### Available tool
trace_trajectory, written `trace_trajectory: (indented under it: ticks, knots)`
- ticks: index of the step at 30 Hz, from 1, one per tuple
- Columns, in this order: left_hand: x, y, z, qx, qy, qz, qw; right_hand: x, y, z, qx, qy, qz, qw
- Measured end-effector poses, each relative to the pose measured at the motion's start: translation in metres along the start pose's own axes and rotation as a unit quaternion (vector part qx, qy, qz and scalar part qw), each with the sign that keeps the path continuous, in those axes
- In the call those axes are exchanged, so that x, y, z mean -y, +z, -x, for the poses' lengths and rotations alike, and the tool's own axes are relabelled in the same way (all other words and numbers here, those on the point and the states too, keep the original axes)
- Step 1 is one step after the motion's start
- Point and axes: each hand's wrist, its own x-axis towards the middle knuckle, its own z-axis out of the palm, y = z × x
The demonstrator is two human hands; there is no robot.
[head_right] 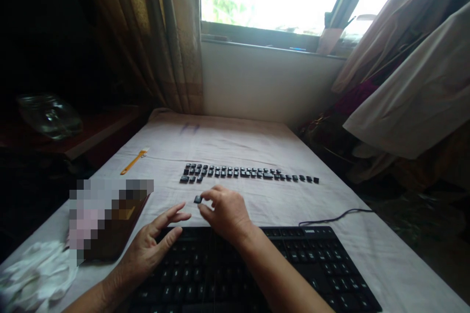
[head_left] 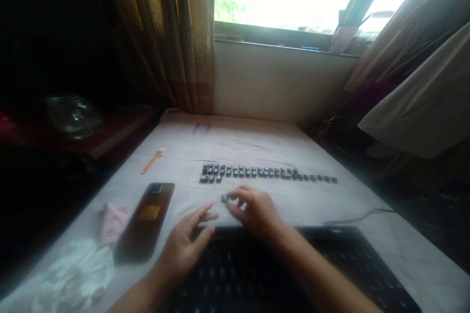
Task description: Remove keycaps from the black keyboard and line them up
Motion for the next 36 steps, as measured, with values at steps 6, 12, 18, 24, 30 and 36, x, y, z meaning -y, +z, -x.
trace_trajectory:
  ticks: [6, 12, 18, 24, 30, 36]
  knots:
    - [-0.004, -0.001, -0.004, -0.016, -0.029, 0.024, 0.999, -0.038, 0.012, -0.044, 0.009, 0.097, 0.044, 0.994]
    - [-0.005, 0.000, -0.005, -0.012, -0.030, 0.024, 0.999, -0.041, 0.025, -0.052, 0.028, 0.104, 0.084, 0.991]
    - [-0.002, 0.002, -0.005, -0.013, -0.037, 0.036, 0.999, -0.041, 0.027, -0.059, 0.050, 0.110, 0.115, 0.986]
    - [-0.002, 0.003, -0.004, -0.008, -0.046, 0.038, 0.998, -0.043, 0.028, -0.061, 0.059, 0.111, 0.128, 0.984]
    - [-0.001, 0.002, -0.004, 0.002, -0.043, 0.033, 0.999, -0.043, 0.028, -0.061, 0.063, 0.103, 0.134, 0.984]
    - [0.000, 0.002, -0.002, 0.005, -0.046, 0.026, 0.999, -0.044, 0.026, -0.063, 0.071, 0.092, 0.139, 0.983]
